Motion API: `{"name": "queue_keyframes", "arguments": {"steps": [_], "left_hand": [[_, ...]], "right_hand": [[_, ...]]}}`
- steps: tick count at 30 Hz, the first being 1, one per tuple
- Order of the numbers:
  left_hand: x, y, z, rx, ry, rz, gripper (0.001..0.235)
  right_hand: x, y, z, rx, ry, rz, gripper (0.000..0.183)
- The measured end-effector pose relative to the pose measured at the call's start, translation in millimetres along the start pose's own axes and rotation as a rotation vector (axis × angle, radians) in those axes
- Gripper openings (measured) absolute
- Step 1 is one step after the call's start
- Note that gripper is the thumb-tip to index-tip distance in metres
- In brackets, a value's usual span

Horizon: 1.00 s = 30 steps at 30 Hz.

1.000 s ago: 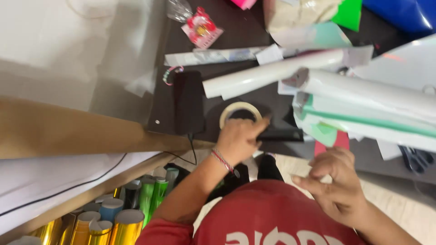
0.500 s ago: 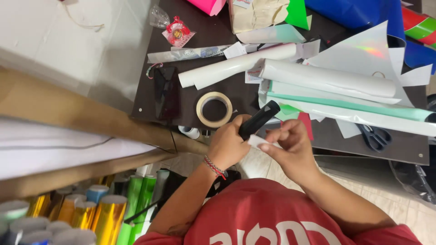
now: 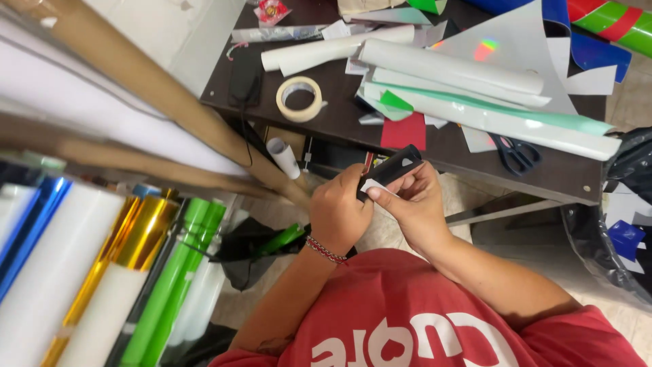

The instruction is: Organizing, cutting, and preparing various vinyl sheets and scraps on a work table

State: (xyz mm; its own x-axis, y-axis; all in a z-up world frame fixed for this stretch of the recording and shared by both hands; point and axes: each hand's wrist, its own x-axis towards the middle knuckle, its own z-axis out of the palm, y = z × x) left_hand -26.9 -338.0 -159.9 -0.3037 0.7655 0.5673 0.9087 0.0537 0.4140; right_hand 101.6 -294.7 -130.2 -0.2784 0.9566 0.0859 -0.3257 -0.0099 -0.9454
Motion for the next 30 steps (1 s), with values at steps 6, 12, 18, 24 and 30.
{"name": "queue_keyframes", "arguments": {"steps": [6,12,18,24,30], "left_hand": [[-43.4,43.1,-59.1,-0.040,0.055,-0.084,0.041],[-64.2,73.1,-123.8,-0.346,-0.216,-0.380,0.060],[-96.8,60.8,-155.4,-1.111,-0.461,-0.446,0.043],[-129.9,33.8,-192.7,-1.604,-0.838,-0.480,0.020],[-179.5,-15.4,-233.2,-1.853,-0.925,-0.403,0.021]], "right_hand": [[-38.8,-16.2,-12.2,0.127,-0.138,0.049,0.057],[-44.2,-3.5,-24.4,0.143,-0.425,0.116,0.067],[-36.9,-28.2,-7.8,-0.163,-0.971,-0.234,0.071],[-55.8,-34.2,49.5,-0.177,-1.268,-0.470,0.055],[-103.2,0.6,128.2,0.064,-1.685,-0.104,0.042]]}}
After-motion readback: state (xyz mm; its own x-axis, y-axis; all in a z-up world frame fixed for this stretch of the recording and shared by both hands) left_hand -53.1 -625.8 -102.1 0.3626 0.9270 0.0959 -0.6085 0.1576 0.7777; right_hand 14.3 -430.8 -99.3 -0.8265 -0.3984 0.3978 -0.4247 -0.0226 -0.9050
